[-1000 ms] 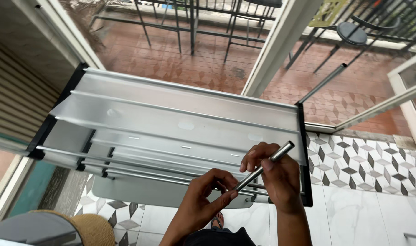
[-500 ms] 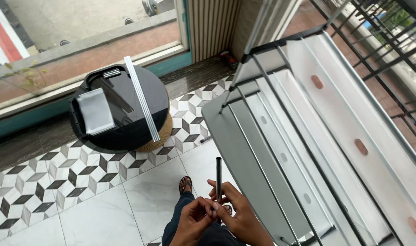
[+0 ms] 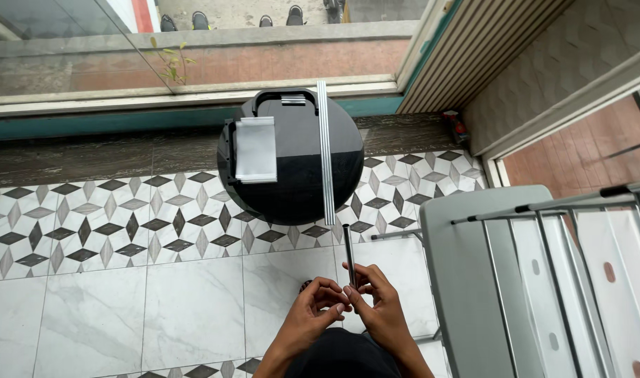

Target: The person assembles a metal shelving unit by inserting metal rods into slots on the frame and securing them with black plastic clips. The person repeatedly picks up rods from a nearby table, aligns them with the frame, and fastens them in place.

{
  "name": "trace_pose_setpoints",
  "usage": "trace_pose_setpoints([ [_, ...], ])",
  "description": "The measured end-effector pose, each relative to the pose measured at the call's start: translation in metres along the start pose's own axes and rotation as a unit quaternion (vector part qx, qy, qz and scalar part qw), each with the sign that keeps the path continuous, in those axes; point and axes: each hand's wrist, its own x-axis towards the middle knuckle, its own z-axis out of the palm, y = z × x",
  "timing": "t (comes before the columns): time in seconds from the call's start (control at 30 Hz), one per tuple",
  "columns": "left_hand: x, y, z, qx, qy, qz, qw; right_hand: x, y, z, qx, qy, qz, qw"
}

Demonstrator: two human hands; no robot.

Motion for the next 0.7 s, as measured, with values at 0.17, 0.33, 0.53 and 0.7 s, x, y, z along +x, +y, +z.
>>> trace_pose_setpoints([
  [0.17,0.016,0.013,-0.04,-0.032,0.026,0.006,0.999,0.053,0.014,0.03,0.119,-0.025,0.11,0.986],
  [0.33,0.047,0.014,-0.066,-0.053,0.121,0.042,0.99,0.111,0.026,0.039,0.154,-0.049,0.119,0.98],
  [0.53,0.103,0.037,-0.108,-0.094,0.213,0.066,0.97,0.2,0.037,0.035,0.231,-0.024,0.145,0.962],
  [0.7,0.161,0.073,-0.143,-0.088,0.256,0.071,0.96,0.284,0.049,0.028,0.277,-0.007,0.179,0.944],
])
